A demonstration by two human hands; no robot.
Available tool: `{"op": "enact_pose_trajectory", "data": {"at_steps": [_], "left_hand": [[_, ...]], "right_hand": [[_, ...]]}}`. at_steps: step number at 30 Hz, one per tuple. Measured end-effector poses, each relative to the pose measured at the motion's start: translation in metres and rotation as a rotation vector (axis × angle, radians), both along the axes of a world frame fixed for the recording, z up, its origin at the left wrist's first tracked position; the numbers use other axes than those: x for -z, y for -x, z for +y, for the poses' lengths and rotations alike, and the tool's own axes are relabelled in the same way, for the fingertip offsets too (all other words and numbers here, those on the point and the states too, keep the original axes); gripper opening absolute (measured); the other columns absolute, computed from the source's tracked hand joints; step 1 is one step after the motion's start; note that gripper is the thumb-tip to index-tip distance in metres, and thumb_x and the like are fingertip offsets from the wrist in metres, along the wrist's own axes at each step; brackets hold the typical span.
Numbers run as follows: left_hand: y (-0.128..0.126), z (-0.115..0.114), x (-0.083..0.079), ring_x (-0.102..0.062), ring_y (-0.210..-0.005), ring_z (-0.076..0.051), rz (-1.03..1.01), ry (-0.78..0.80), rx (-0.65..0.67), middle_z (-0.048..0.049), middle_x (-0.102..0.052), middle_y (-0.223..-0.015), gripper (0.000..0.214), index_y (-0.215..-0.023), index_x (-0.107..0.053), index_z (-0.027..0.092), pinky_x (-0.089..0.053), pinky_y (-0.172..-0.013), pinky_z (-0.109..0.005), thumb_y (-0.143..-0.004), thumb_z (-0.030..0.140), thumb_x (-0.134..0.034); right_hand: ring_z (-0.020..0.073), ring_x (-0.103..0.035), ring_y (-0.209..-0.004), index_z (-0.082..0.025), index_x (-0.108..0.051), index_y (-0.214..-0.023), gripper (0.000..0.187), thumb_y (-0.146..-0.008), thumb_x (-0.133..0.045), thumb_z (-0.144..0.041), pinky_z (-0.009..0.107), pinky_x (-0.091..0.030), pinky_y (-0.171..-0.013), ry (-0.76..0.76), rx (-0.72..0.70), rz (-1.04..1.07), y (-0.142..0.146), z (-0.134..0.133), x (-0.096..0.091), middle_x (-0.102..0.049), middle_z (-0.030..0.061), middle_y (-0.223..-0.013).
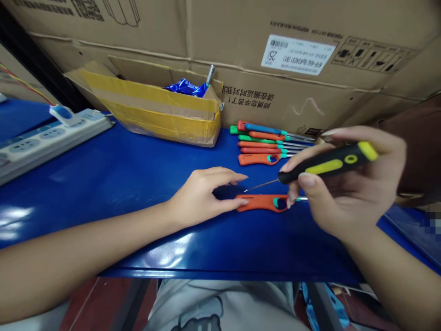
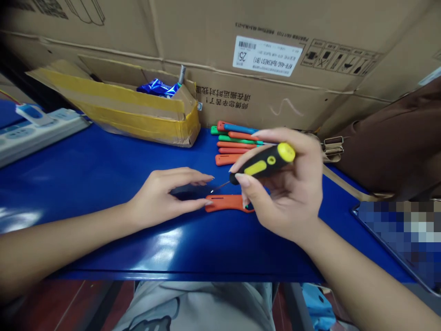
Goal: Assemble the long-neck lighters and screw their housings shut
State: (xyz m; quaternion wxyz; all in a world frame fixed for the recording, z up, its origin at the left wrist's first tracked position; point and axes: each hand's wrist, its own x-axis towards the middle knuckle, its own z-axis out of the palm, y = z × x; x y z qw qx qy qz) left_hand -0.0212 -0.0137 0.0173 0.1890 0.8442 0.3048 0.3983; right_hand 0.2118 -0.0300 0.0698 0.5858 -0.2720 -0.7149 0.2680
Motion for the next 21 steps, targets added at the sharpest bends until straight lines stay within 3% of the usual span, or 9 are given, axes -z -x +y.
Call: {"op": "enact_pose_trajectory", "data": {"at_steps": [5, 10, 15, 21], "left_hand": [[-0.001, 0.001, 0.003, -0.073, -0.102, -0.02, 0.013, 0.095, 0.046, -0.0081, -0.078, -0.112, 0.043, -0.12, -0.071, 0.016, -0.059, -0.093, -0.033, -0.081, 0.032, -0.083], [-0.003, 0.002, 0.007, -0.072, -0.106, -0.023, 0.07, 0.142, 0.095, -0.0085, -0.077, -0.114, 0.045, -0.118, -0.071, 0.017, -0.057, -0.097, -0.038, -0.078, 0.034, -0.085], [-0.003, 0.003, 0.008, -0.072, -0.105, -0.022, 0.079, 0.168, 0.12, -0.0082, -0.077, -0.113, 0.041, -0.117, -0.071, 0.017, -0.056, -0.096, -0.036, -0.08, 0.03, -0.084], [-0.004, 0.004, 0.01, -0.072, -0.1, -0.02, 0.062, 0.186, 0.13, -0.0078, -0.075, -0.112, 0.042, -0.118, -0.07, 0.015, -0.058, -0.091, -0.032, -0.08, 0.025, -0.083]], "right_hand": [[0.016, -0.069, -0.077, -0.044, -0.064, -0.119, 0.049, -0.081, -0.08, -0.018, 0.029, -0.054, -0.041, -0.025, 0.187, -0.021, 0.012, 0.005, -0.022, -0.055, -0.0017, -0.134], [0.0203, -0.071, -0.075, -0.041, -0.06, -0.123, 0.045, -0.084, -0.08, -0.028, 0.036, -0.065, -0.055, 0.045, 0.149, 0.013, 0.019, 0.012, -0.003, -0.069, 0.0025, -0.105], [0.0208, -0.072, -0.074, -0.038, -0.061, -0.122, 0.048, -0.081, -0.083, -0.024, 0.037, -0.066, -0.056, 0.05, 0.121, 0.094, 0.017, 0.012, 0.018, -0.071, 0.004, -0.109], [0.02, -0.072, -0.072, -0.037, -0.061, -0.122, 0.043, -0.085, -0.079, -0.024, 0.037, -0.067, -0.056, 0.032, 0.116, 0.088, 0.017, 0.008, 0.017, -0.07, 0.0029, -0.101]]}}
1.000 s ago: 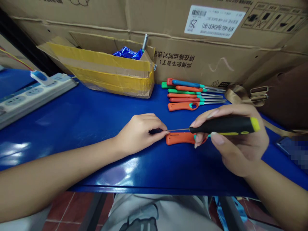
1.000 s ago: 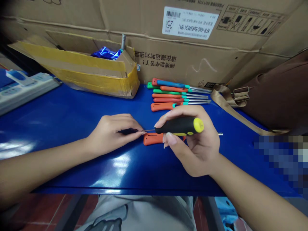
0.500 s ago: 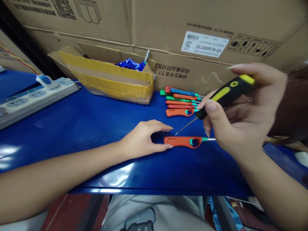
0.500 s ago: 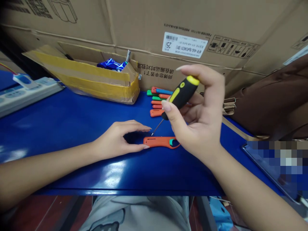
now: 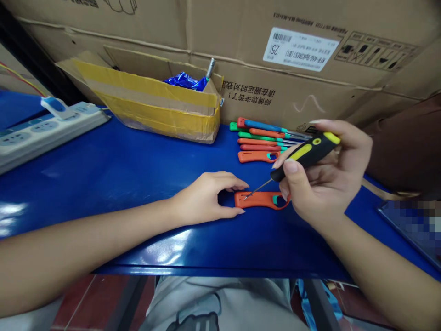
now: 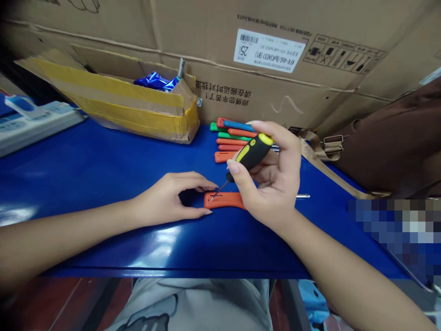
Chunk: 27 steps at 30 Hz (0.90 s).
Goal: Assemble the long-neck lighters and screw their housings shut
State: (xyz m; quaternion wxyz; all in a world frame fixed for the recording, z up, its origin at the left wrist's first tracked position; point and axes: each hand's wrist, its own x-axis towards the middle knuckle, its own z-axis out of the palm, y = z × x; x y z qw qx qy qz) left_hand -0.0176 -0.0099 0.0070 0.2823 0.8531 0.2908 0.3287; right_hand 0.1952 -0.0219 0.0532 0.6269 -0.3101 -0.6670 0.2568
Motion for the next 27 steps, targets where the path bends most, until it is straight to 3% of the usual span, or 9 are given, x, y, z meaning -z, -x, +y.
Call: {"op": "enact_pose_trajectory", "data": {"at_steps": [8, 20, 27], "left_hand": [[-0.0016, -0.0008, 0.0001, -0.072, -0.099, -0.02, -0.02, 0.021, 0.013, -0.008, -0.075, -0.113, 0.042, -0.12, -0.07, 0.018, -0.06, -0.09, -0.033, -0.079, 0.021, -0.082], [-0.0028, -0.0001, 0.0002, -0.071, -0.099, -0.019, -0.008, -0.009, 0.025, -0.0076, -0.075, -0.111, 0.039, -0.118, -0.07, 0.016, -0.059, -0.091, -0.032, -0.08, 0.019, -0.081], [-0.0026, -0.0003, 0.0014, -0.071, -0.097, -0.018, -0.009, 0.02, 0.012, -0.0066, -0.074, -0.109, 0.038, -0.117, -0.07, 0.017, -0.059, -0.089, -0.031, -0.08, 0.018, -0.081]], "right_hand": [[0.0197, -0.073, -0.078, -0.038, -0.06, -0.123, 0.047, -0.084, -0.08, -0.022, 0.036, -0.068, -0.061, 0.01, -0.006, -0.003, 0.0001, -0.001, 0.0008, -0.069, 0.0024, -0.107], [0.0228, -0.076, -0.085, -0.038, -0.058, -0.125, 0.043, -0.088, -0.076, -0.024, 0.037, -0.068, -0.064, -0.013, -0.03, -0.065, 0.0011, -0.0006, 0.0038, -0.069, 0.0005, -0.087], [0.021, -0.075, -0.081, -0.037, -0.058, -0.129, 0.05, -0.086, -0.077, -0.02, 0.036, -0.069, -0.067, -0.014, -0.072, -0.08, -0.0013, -0.0003, 0.005, -0.071, 0.0004, -0.09]]}}
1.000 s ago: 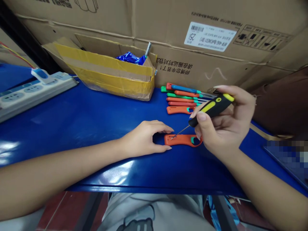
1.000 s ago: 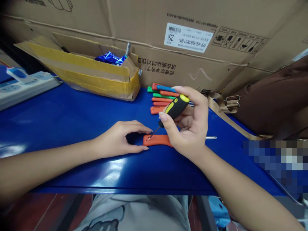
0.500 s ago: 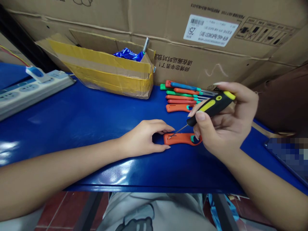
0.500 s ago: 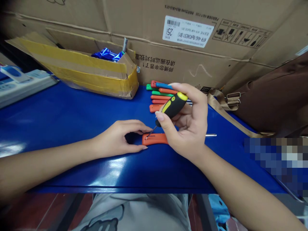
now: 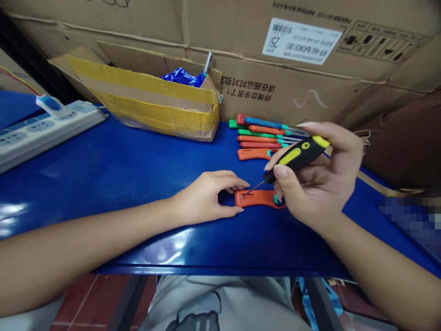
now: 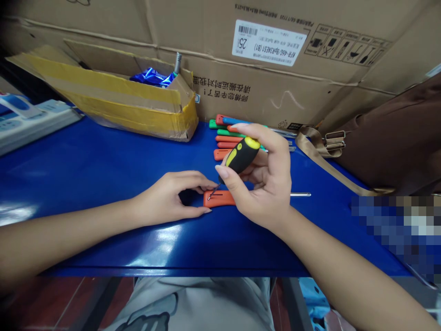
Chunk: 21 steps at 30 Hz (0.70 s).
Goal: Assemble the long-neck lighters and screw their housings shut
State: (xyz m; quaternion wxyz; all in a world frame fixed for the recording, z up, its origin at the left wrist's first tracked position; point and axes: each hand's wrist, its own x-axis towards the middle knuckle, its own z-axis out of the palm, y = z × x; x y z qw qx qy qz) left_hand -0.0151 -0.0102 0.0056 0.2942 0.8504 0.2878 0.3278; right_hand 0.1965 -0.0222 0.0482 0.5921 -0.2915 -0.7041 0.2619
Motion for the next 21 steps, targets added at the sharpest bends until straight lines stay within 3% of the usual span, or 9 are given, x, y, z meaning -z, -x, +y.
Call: {"op": "enact_pose_trajectory", "data": {"at_steps": [5, 9, 17, 21], "left_hand": [[0.0004, 0.0001, 0.0, -0.07, -0.098, -0.018, 0.021, 0.005, -0.003, -0.0071, -0.074, -0.109, 0.039, -0.118, -0.07, 0.015, -0.057, -0.09, -0.031, -0.081, 0.02, -0.081], [0.0005, 0.0, -0.0001, -0.069, -0.099, -0.018, 0.032, 0.008, 0.004, -0.0079, -0.074, -0.109, 0.04, -0.119, -0.07, 0.013, -0.056, -0.091, -0.031, -0.081, 0.02, -0.081], [-0.0004, 0.0, -0.0021, -0.069, -0.097, -0.018, 0.044, 0.013, -0.004, -0.0071, -0.074, -0.108, 0.041, -0.12, -0.069, 0.014, -0.056, -0.089, -0.03, -0.082, 0.022, -0.081], [-0.0006, -0.0001, -0.0022, -0.069, -0.096, -0.018, 0.045, 0.012, -0.008, -0.0066, -0.074, -0.106, 0.041, -0.12, -0.07, 0.014, -0.056, -0.087, -0.03, -0.082, 0.022, -0.081]], "right_hand": [[0.0196, -0.075, -0.078, -0.032, -0.06, -0.128, 0.053, -0.082, -0.081, -0.018, 0.028, -0.067, -0.057, -0.139, -0.016, -0.017, 0.0008, 0.0052, 0.0016, -0.073, 0.003, -0.098], [0.0185, -0.075, -0.079, -0.032, -0.06, -0.128, 0.052, -0.082, -0.08, -0.017, 0.026, -0.066, -0.053, -0.146, -0.015, -0.022, 0.0017, 0.0065, 0.0017, -0.071, 0.0055, -0.112], [0.0211, -0.076, -0.082, -0.029, -0.06, -0.129, 0.053, -0.083, -0.076, -0.011, 0.027, -0.067, -0.054, -0.144, -0.05, -0.03, 0.0015, 0.0046, 0.0005, -0.071, 0.0026, -0.09], [0.0205, -0.076, -0.082, -0.028, -0.06, -0.129, 0.053, -0.082, -0.078, -0.011, 0.026, -0.066, -0.053, -0.155, -0.061, -0.033, 0.0013, 0.005, 0.001, -0.073, 0.0059, -0.102]]}}
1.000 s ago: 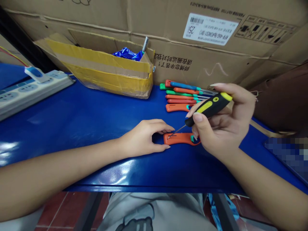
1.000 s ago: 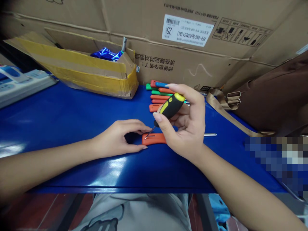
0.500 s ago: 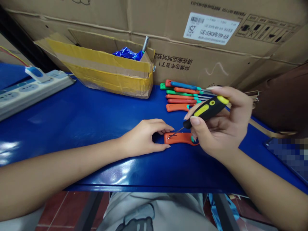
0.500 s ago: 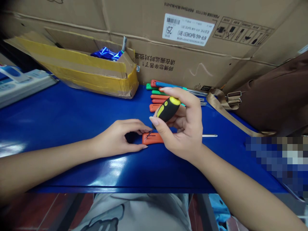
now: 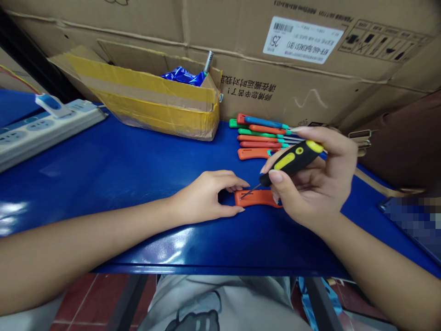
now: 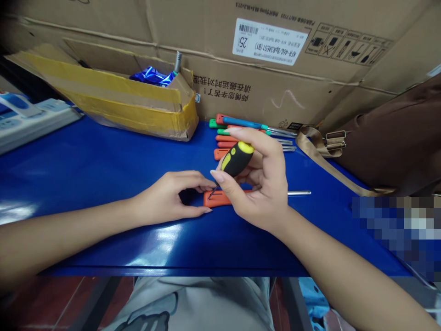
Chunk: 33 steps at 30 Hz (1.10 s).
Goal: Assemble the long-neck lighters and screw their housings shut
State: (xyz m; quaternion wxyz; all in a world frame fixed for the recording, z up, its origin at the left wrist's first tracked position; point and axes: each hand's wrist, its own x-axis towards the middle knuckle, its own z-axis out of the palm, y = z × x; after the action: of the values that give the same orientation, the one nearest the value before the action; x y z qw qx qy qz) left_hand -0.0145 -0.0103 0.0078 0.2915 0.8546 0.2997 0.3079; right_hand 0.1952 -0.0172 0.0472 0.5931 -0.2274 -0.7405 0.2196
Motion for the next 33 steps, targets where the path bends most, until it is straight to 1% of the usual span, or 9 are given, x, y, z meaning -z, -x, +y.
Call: {"op": "enact_pose_trajectory", "data": {"at_steps": [4, 10, 16, 20, 24, 26, 29, 31, 33], "left_hand": [[0.0, 0.0, 0.001, -0.069, -0.097, -0.018, 0.002, -0.007, -0.001, -0.0066, -0.074, -0.106, 0.041, -0.119, -0.07, 0.013, -0.055, -0.087, -0.03, -0.081, 0.022, -0.082], [0.0, 0.0, 0.001, -0.069, -0.094, -0.018, -0.003, -0.019, 0.007, -0.0058, -0.074, -0.103, 0.038, -0.117, -0.07, 0.015, -0.055, -0.086, -0.031, -0.082, 0.025, -0.081], [0.0, 0.001, 0.001, -0.068, -0.091, -0.017, -0.013, -0.017, 0.011, -0.0044, -0.073, -0.1, 0.035, -0.113, -0.07, 0.015, -0.054, -0.081, -0.028, -0.081, 0.022, -0.082], [-0.001, 0.001, 0.002, -0.067, -0.089, -0.016, -0.017, -0.03, 0.011, -0.0046, -0.072, -0.097, 0.035, -0.113, -0.071, 0.013, -0.054, -0.08, -0.027, -0.081, 0.023, -0.082], [0.0, 0.001, 0.002, -0.068, -0.091, -0.017, -0.008, -0.029, 0.01, -0.005, -0.072, -0.099, 0.034, -0.112, -0.071, 0.013, -0.054, -0.082, -0.028, -0.081, 0.023, -0.082], [0.0, 0.001, 0.001, -0.068, -0.091, -0.017, -0.006, -0.02, 0.008, -0.0048, -0.072, -0.099, 0.034, -0.112, -0.071, 0.014, -0.054, -0.083, -0.029, -0.081, 0.023, -0.082], [0.0, 0.001, 0.001, -0.068, -0.09, -0.017, -0.012, -0.012, 0.006, -0.004, -0.072, -0.098, 0.034, -0.112, -0.071, 0.015, -0.054, -0.083, -0.029, -0.08, 0.023, -0.082], [0.0, 0.001, 0.001, -0.068, -0.089, -0.017, -0.013, -0.013, 0.009, -0.004, -0.072, -0.098, 0.034, -0.112, -0.071, 0.015, -0.054, -0.082, -0.029, -0.08, 0.023, -0.082], [0.0, 0.001, 0.002, -0.068, -0.089, -0.017, -0.008, -0.012, 0.006, -0.0044, -0.072, -0.098, 0.035, -0.114, -0.071, 0.016, -0.054, -0.082, -0.029, -0.081, 0.024, -0.081]], "right_hand": [[0.0204, -0.077, -0.085, -0.03, -0.059, -0.132, 0.056, -0.082, -0.079, -0.013, 0.023, -0.063, -0.048, 0.014, -0.01, -0.024, 0.0, 0.001, 0.002, -0.071, 0.0083, -0.122], [0.0155, -0.074, -0.078, -0.033, -0.059, -0.138, 0.065, -0.081, -0.079, -0.01, 0.023, -0.062, -0.05, -0.069, -0.006, -0.074, -0.003, 0.003, 0.005, -0.064, 0.0053, -0.135], [0.0189, -0.072, -0.084, -0.031, -0.039, -0.155, 0.07, -0.092, -0.063, -0.013, 0.029, -0.063, -0.056, 0.018, -0.081, -0.274, -0.011, 0.004, -0.003, -0.069, 0.0072, -0.124], [0.0203, -0.073, -0.088, -0.033, -0.047, -0.149, 0.07, -0.086, -0.072, -0.016, 0.032, -0.065, -0.06, -0.131, 0.029, -0.317, -0.014, 0.009, -0.003, -0.065, 0.0057, -0.136], [0.025, -0.072, -0.102, -0.037, -0.052, -0.145, 0.072, -0.081, -0.08, -0.021, 0.031, -0.064, -0.06, -0.277, 0.196, -0.33, -0.014, 0.011, 0.0, -0.07, 0.0011, -0.128], [0.0257, -0.072, -0.104, -0.036, -0.047, -0.149, 0.067, -0.088, -0.073, -0.026, 0.032, -0.065, -0.06, -0.236, 0.182, -0.352, -0.014, 0.01, 0.0, -0.068, 0.0029, -0.133], [0.0249, -0.074, -0.098, -0.034, -0.041, -0.153, 0.063, -0.095, -0.064, -0.032, 0.034, -0.065, -0.058, -0.106, 0.064, -0.363, -0.014, 0.009, 0.0, -0.064, 0.0071, -0.14], [0.0249, -0.074, -0.094, -0.034, -0.046, -0.15, 0.064, -0.091, -0.07, -0.032, 0.034, -0.065, -0.058, -0.109, 0.049, -0.322, -0.015, 0.011, 0.0, -0.065, 0.0073, -0.138], [0.025, -0.074, -0.088, -0.037, -0.052, -0.145, 0.069, -0.082, -0.08, -0.028, 0.035, -0.064, -0.057, -0.193, 0.118, -0.296, -0.016, 0.012, 0.0, -0.069, 0.0052, -0.131]]}}
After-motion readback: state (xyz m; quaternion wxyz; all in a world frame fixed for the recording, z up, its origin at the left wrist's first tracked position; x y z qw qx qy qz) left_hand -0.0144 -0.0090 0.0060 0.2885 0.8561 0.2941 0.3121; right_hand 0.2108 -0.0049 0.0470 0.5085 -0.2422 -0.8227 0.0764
